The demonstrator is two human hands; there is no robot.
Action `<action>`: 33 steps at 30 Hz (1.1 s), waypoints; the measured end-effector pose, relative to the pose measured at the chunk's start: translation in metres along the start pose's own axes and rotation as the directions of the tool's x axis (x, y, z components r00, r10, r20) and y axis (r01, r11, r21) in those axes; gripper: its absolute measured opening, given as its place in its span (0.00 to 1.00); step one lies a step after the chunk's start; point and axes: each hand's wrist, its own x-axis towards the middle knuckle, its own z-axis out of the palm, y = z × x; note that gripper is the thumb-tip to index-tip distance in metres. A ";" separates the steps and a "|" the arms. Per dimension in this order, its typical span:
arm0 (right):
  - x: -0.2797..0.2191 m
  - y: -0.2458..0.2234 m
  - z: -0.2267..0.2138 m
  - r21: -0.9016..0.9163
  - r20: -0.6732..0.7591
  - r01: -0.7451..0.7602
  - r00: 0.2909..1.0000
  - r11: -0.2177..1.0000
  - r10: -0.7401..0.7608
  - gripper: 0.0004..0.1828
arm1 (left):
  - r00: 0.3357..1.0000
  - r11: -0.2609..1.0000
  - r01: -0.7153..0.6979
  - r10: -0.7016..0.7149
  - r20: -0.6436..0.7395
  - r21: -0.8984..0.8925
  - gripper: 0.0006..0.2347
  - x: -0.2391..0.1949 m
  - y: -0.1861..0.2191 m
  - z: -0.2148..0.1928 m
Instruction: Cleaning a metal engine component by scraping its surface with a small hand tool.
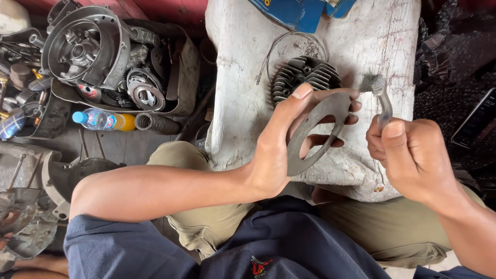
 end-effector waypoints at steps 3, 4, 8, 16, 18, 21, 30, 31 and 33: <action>-0.002 0.009 0.003 -0.020 0.096 0.069 0.993 0.997 -0.067 0.29 | 0.997 0.997 -0.071 0.071 -0.019 0.002 0.24 0.005 -0.005 -0.003; -0.002 0.006 0.006 -0.019 0.096 0.066 0.993 0.998 -0.064 0.29 | 0.997 0.998 -0.068 0.068 -0.019 0.001 0.24 0.004 -0.001 -0.002; -0.001 -0.002 0.016 0.125 0.207 0.000 0.978 0.992 -0.026 0.32 | 0.994 0.976 -0.080 0.092 -0.054 0.200 0.21 0.005 -0.004 -0.005; -0.006 0.009 0.017 -0.187 0.244 0.342 0.924 0.921 -0.293 0.34 | 0.996 0.977 -0.090 0.089 0.010 0.195 0.19 0.005 -0.023 -0.012; -0.005 0.026 0.013 -0.367 0.218 0.482 0.876 0.796 -0.430 0.35 | 0.997 0.986 -0.071 0.065 0.048 0.153 0.18 0.005 -0.030 -0.015; -0.005 0.042 0.000 -0.512 0.224 0.385 0.923 0.768 -0.313 0.30 | 0.996 0.973 -0.072 0.058 0.069 0.218 0.18 0.000 -0.030 -0.014; -0.004 0.023 -0.009 -0.471 0.004 0.201 0.974 0.859 -0.226 0.28 | 0.998 0.991 0.060 -0.055 -0.036 0.123 0.20 0.002 -0.016 -0.007; -0.007 0.030 -0.006 -0.471 0.011 0.207 0.973 0.857 -0.229 0.28 | 0.998 0.991 0.054 -0.050 -0.040 0.120 0.20 0.003 -0.014 -0.006; -0.013 0.045 0.001 -0.636 0.120 0.307 0.946 0.708 -0.302 0.32 | 0.997 0.974 -0.023 0.039 -0.070 0.227 0.25 0.004 -0.011 -0.006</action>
